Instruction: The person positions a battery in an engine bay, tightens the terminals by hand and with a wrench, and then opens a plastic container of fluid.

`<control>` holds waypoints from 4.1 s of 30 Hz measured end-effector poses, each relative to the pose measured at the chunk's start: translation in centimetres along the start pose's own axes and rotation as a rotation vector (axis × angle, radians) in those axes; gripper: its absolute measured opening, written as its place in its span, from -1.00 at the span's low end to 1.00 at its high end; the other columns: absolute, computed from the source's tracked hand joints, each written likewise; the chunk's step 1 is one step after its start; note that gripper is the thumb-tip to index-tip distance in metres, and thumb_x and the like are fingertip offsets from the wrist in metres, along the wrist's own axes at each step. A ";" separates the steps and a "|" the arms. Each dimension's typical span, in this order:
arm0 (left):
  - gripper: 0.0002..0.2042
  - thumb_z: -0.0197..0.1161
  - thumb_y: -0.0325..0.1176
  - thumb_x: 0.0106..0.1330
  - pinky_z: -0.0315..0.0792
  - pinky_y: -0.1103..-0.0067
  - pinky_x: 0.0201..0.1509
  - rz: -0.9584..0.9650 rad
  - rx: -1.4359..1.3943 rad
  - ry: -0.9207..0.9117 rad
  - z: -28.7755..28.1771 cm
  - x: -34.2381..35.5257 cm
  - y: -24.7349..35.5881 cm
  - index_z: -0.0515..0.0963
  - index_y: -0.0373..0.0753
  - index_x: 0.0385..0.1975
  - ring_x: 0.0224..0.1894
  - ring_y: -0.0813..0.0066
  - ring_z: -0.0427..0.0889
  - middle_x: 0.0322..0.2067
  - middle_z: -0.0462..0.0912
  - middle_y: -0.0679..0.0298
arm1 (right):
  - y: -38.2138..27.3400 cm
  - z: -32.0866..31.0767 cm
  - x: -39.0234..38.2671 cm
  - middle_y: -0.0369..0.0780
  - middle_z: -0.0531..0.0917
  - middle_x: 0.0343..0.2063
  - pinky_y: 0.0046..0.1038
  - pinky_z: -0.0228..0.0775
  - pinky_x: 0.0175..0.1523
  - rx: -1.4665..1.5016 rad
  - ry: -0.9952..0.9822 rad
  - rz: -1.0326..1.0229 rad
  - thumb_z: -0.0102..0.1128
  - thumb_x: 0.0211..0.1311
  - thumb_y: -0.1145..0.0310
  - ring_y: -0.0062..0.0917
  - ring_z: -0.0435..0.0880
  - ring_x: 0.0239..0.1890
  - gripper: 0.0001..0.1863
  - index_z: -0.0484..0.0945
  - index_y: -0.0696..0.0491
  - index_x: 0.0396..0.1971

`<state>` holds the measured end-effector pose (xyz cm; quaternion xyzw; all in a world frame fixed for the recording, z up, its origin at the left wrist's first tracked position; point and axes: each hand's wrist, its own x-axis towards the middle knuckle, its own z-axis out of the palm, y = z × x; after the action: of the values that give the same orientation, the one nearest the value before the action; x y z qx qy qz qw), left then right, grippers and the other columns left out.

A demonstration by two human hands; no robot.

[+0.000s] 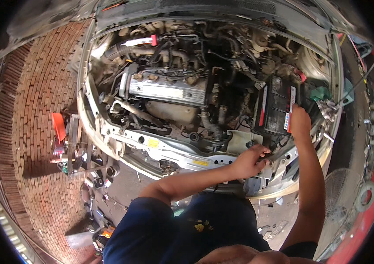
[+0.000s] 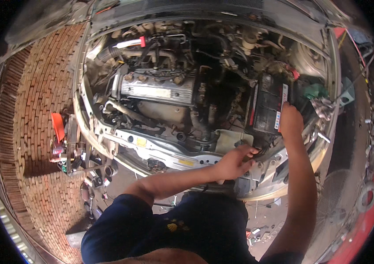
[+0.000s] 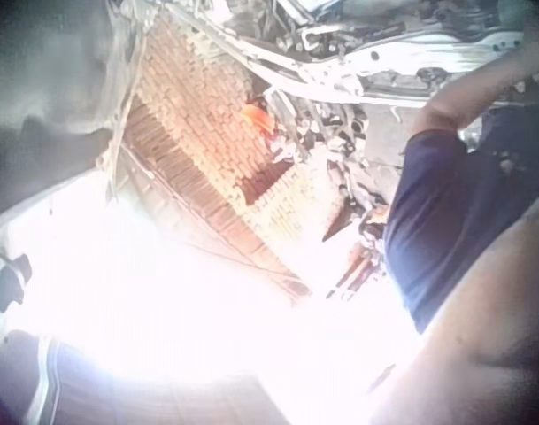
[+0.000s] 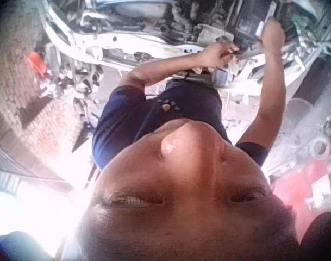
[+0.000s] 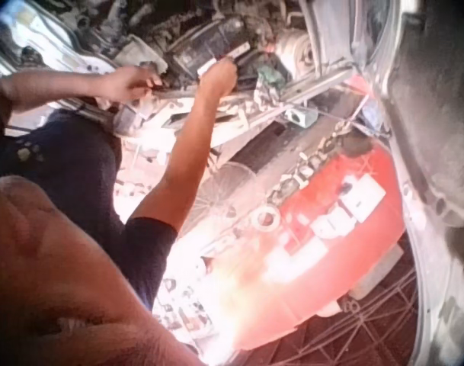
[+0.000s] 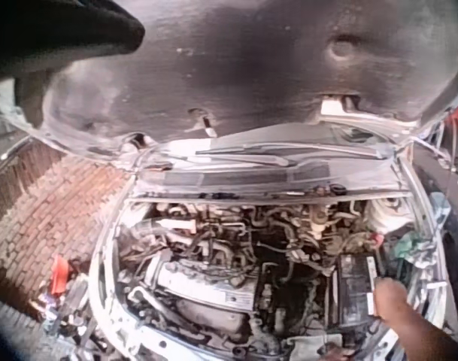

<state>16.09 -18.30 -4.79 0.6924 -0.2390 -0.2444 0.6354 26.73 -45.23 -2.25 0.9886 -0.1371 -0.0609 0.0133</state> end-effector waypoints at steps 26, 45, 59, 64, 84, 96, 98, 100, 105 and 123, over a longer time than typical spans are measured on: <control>-0.70 0.32 -0.46 0.44 0.56 0.29 0.20 0.092 0.265 0.145 -6.9 -1.1 1.7 0.61 -0.38 0.13 0.10 -0.08 0.70 0.04 0.70 -0.06 | 6.0 0.7 5.5 -0.05 0.70 -0.18 -0.01 0.58 0.11 0.036 0.251 -0.493 0.12 0.26 0.63 0.00 0.67 0.02 -0.72 0.62 0.05 -0.07; -0.65 0.37 -0.48 0.34 0.60 0.22 0.17 0.084 0.567 0.115 -5.9 -1.1 -0.3 0.64 -0.30 0.13 0.08 -0.10 0.71 0.09 0.71 0.00 | 7.7 -0.4 8.0 -0.10 0.69 -0.17 -0.14 0.56 0.17 -0.006 0.281 -0.562 0.22 0.18 0.57 -0.10 0.66 0.04 -0.76 0.59 0.06 -0.14; -0.65 0.40 -0.46 0.31 0.66 0.22 0.09 0.095 0.655 0.193 -5.1 -1.1 0.9 0.64 -0.23 0.11 0.03 -0.12 0.74 0.03 0.71 -0.01 | 7.9 -0.4 7.0 -0.05 0.64 -0.24 0.02 0.54 -0.03 0.137 0.232 -0.576 0.28 0.24 0.52 0.00 0.68 -0.11 -0.76 0.58 0.08 -0.09; -0.65 0.41 -0.41 0.30 0.66 0.17 0.09 0.113 0.645 0.213 -5.3 -1.6 0.1 0.65 -0.23 0.09 0.02 -0.13 0.73 0.04 0.71 0.00 | 6.9 -0.4 6.5 -0.05 0.67 -0.25 -0.01 0.57 -0.02 0.072 0.223 -0.523 0.21 0.26 0.51 -0.04 0.71 -0.09 -0.86 0.59 0.06 -0.20; -0.63 0.35 -0.37 0.32 0.60 0.16 0.09 0.216 0.603 0.237 -6.1 -3.4 -0.1 0.61 -0.32 0.11 -0.02 -0.11 0.67 -0.09 0.63 -0.01 | 5.6 2.3 7.1 0.02 0.70 -0.13 -0.03 0.59 0.11 -0.116 0.147 -0.446 0.11 0.37 0.45 -0.03 0.70 0.02 -0.79 0.75 0.14 -0.27; -0.69 0.37 -0.36 0.34 0.62 0.14 0.10 0.225 0.626 0.254 -5.3 -2.2 -0.4 0.65 -0.29 0.04 -0.01 -0.14 0.71 -0.03 0.70 -0.01 | 2.6 1.1 5.1 -0.12 0.71 -0.24 -0.08 0.54 0.12 -0.131 0.239 -0.375 0.15 0.32 0.36 -0.19 0.72 -0.03 -0.83 0.73 0.01 -0.26; -0.70 0.38 -0.37 0.36 0.61 0.15 0.12 0.193 0.657 0.206 -4.9 -1.7 -0.1 0.66 -0.29 0.05 0.01 -0.13 0.72 0.02 0.72 0.00 | 2.8 0.3 3.7 -0.12 0.71 -0.23 -0.10 0.56 0.09 -0.144 0.352 -0.390 0.15 0.34 0.37 -0.19 0.73 -0.05 -0.83 0.70 0.01 -0.20; -0.70 0.38 -0.37 0.36 0.61 0.16 0.13 0.191 0.659 0.176 -4.7 -1.5 0.1 0.66 -0.28 0.05 0.02 -0.13 0.72 0.03 0.72 0.00 | 3.3 0.3 2.8 -0.12 0.70 -0.20 -0.13 0.60 0.05 -0.101 0.326 -0.312 0.17 0.33 0.39 -0.18 0.75 -0.08 -0.84 0.67 0.04 -0.17; -0.70 0.38 -0.38 0.36 0.61 0.18 0.12 0.197 0.725 0.119 -4.7 -1.5 -0.4 0.66 -0.27 0.07 0.04 -0.11 0.71 0.01 0.73 0.01 | 2.2 0.8 1.9 -0.08 0.66 -0.12 -0.15 0.71 -0.06 0.037 0.290 -0.207 0.21 0.31 0.43 -0.17 0.81 -0.12 -0.82 0.63 0.09 -0.11; -0.66 0.41 -0.49 0.27 0.58 0.18 0.15 0.351 0.621 0.205 -2.0 8.0 3.0 0.66 -0.28 0.07 0.04 -0.14 0.69 -0.01 0.72 -0.02 | 3.1 1.8 2.4 -0.01 0.64 -0.16 -0.06 0.66 -0.04 0.307 0.339 -0.193 0.16 0.33 0.48 -0.05 0.77 -0.11 -0.86 0.61 0.10 -0.16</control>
<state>23.49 -22.14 -1.89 0.8214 -0.3521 0.0231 0.4480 27.96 -48.87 -4.16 0.9837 -0.0455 0.1264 -0.1199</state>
